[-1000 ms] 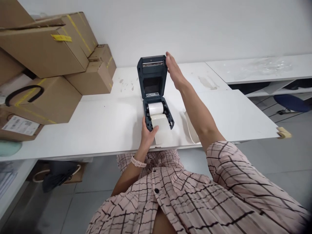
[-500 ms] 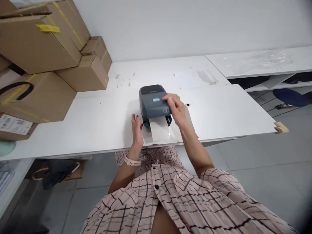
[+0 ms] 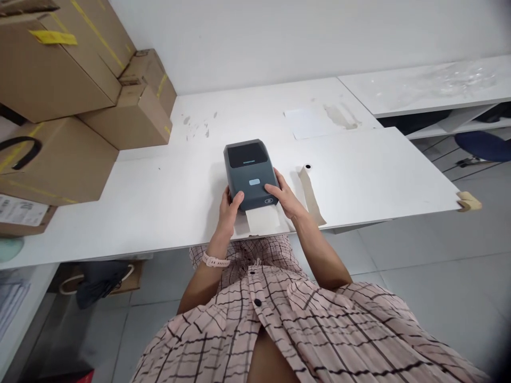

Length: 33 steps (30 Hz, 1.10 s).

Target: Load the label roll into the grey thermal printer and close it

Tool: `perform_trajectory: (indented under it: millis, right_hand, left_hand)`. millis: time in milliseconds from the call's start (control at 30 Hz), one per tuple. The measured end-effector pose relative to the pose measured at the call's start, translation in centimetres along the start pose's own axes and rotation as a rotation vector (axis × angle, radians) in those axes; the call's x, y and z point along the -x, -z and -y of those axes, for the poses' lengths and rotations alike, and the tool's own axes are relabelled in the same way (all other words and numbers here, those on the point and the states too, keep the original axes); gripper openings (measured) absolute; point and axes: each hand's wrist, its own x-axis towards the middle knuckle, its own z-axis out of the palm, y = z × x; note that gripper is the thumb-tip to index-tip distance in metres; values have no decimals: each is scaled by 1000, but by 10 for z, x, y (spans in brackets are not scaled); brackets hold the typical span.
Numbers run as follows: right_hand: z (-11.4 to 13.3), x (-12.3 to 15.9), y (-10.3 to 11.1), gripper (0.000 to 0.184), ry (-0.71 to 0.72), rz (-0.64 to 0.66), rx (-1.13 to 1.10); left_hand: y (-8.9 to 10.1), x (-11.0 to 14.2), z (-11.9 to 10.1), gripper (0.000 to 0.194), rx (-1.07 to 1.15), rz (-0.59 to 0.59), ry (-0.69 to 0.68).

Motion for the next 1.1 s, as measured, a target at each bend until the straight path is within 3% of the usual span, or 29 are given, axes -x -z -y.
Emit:
perform_trajectory:
  millis: [267, 333, 433, 500, 633, 733, 800, 900, 1000, 1100]
  right_hand:
    - [-7, -1, -1, 104, 64, -45, 68]
    - [-7, -2, -2, 103, 73, -41, 79]
    - [-7, -2, -3, 105, 80, -62, 43]
    - [-8, -2, -4, 106, 71, -74, 17]
    - [-10, -4, -3, 105, 78, -65, 23]
    - [-10, -3, -2, 102, 103, -57, 96]
    - [-6, 1, -2, 93, 190, -93, 219]
    - [4, 9, -3, 63, 493, -156, 500]
    - [13, 17, -7, 43, 735, -55, 780]
    - [19, 20, -16, 39, 785, 11, 970]
  left_hand:
    - [3, -13, 12, 80, -46, -60, -95]
    - [4, -4, 16, 82, -54, -74, -87]
    - [2, 24, 28, 79, -142, -239, -50]
    - [-3, 44, 36, 63, -180, -303, 7]
    - [-20, 56, 33, 51, -12, -27, 193]
    - [-28, 48, 22, 49, 100, 23, 247]
    - [-27, 47, 19, 48, 74, 20, 234]
    - [-17, 54, 24, 46, -52, 48, 180]
    - [2, 63, 31, 42, -129, 41, 99]
    - [20, 60, 33, 32, -165, -83, -3]
